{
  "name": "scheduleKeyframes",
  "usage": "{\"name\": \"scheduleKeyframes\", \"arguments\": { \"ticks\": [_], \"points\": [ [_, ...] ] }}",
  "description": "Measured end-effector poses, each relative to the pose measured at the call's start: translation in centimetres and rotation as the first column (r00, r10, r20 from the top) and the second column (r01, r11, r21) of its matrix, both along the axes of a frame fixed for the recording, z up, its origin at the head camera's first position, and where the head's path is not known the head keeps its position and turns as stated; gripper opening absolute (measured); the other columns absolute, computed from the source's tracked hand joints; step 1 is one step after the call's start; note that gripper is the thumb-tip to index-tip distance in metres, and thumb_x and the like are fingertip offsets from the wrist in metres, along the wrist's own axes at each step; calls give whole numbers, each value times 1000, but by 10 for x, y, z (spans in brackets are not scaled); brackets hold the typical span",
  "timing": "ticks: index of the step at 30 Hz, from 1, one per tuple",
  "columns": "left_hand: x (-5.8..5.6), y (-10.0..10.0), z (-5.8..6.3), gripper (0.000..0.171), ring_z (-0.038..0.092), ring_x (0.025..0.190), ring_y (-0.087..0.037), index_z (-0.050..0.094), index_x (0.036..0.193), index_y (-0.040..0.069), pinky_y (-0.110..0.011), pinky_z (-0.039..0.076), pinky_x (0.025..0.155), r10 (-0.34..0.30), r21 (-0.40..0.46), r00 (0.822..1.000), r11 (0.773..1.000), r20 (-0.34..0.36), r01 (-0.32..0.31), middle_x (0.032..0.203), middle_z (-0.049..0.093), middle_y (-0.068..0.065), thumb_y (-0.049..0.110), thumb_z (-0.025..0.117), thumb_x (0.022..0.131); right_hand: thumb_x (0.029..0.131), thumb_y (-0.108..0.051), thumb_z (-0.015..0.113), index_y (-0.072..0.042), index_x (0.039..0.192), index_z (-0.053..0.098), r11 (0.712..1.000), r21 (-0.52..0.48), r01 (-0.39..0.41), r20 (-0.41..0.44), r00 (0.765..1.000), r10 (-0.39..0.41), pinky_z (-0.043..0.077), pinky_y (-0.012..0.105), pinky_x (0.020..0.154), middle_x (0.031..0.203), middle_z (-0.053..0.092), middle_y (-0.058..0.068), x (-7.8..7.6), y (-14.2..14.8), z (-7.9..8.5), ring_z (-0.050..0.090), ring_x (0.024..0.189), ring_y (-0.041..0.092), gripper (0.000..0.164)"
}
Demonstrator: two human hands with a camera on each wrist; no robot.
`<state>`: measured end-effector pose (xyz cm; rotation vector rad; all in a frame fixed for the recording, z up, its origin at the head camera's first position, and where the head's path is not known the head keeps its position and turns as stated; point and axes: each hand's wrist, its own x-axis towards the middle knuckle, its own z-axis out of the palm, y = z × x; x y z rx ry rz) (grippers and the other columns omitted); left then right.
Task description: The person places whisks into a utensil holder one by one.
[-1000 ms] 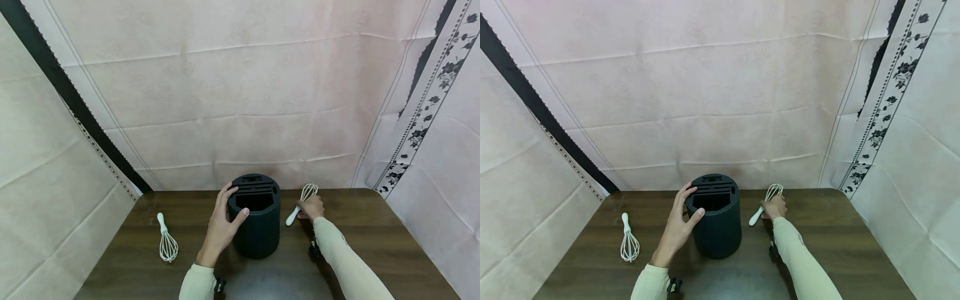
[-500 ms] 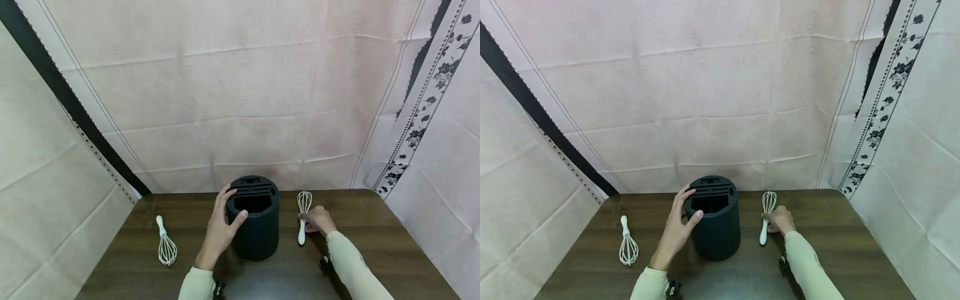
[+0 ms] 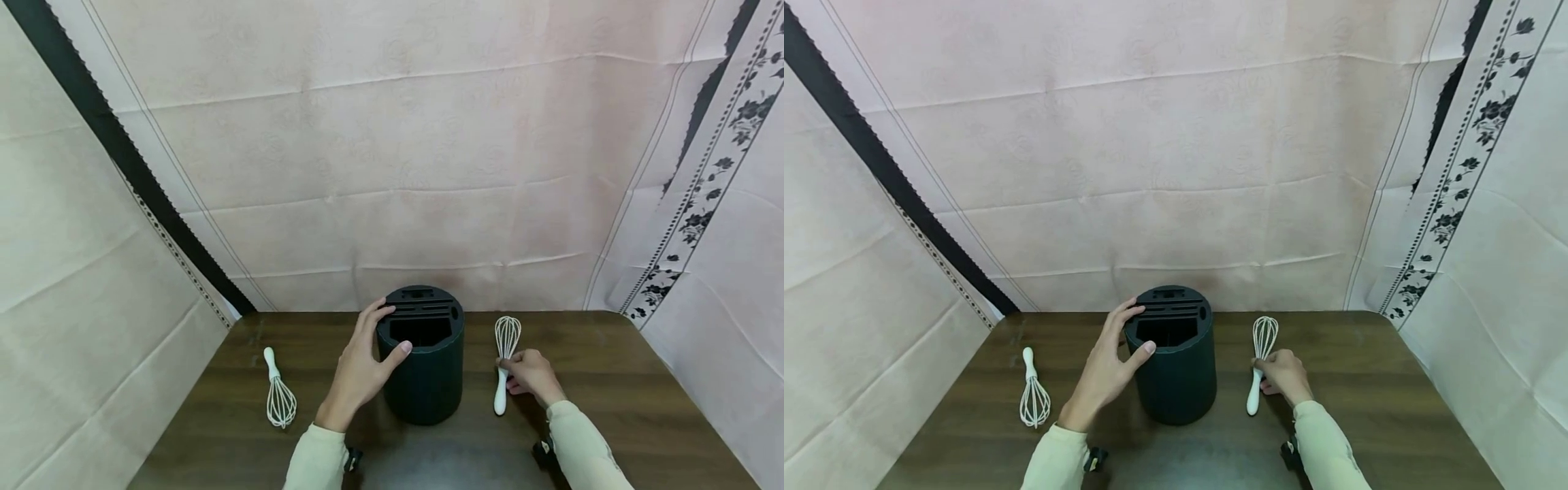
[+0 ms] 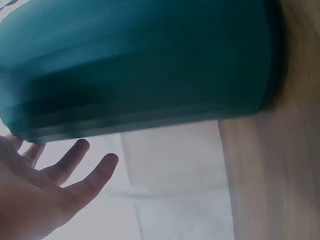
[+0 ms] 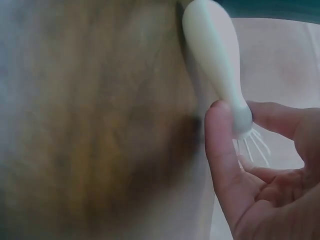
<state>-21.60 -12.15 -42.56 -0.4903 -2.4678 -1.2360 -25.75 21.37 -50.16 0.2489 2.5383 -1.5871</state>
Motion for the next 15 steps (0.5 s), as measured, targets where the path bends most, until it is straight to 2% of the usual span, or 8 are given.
{"name": "scheduleKeyframes", "arguments": {
  "ticks": [3,7,12,15],
  "points": [
    [-5,-5,4,67,39,153,-28,44,157,38,-79,39,105,-21,-51,999,998,-25,19,170,29,14,60,66,98,106,-15,62,15,113,65,996,-84,14,-7,1000,-15,63,34,62,85,70,13,4,2,-1,69,66,17,30],
    [-13,-13,5,66,36,154,-27,42,160,35,-72,39,111,-101,-78,993,992,-65,96,170,29,11,51,66,101,108,-15,59,16,123,60,986,-169,9,-23,1000,-13,63,33,64,94,74,15,7,3,-2,71,71,18,34],
    [-20,-16,0,61,32,156,-24,40,161,37,-67,37,117,-206,-63,977,977,-47,203,172,24,14,41,64,106,111,-16,54,12,136,49,963,-271,-19,-44,999,7,63,35,70,116,74,21,11,5,-5,76,86,25,38],
    [-22,-16,-2,58,30,157,-25,39,161,37,-65,37,118,-246,-38,969,969,-34,245,173,22,12,36,61,108,112,-16,53,11,140,44,950,-309,-32,-71,997,10,63,36,72,121,73,20,13,6,-5,77,91,27,39]
  ]
}}
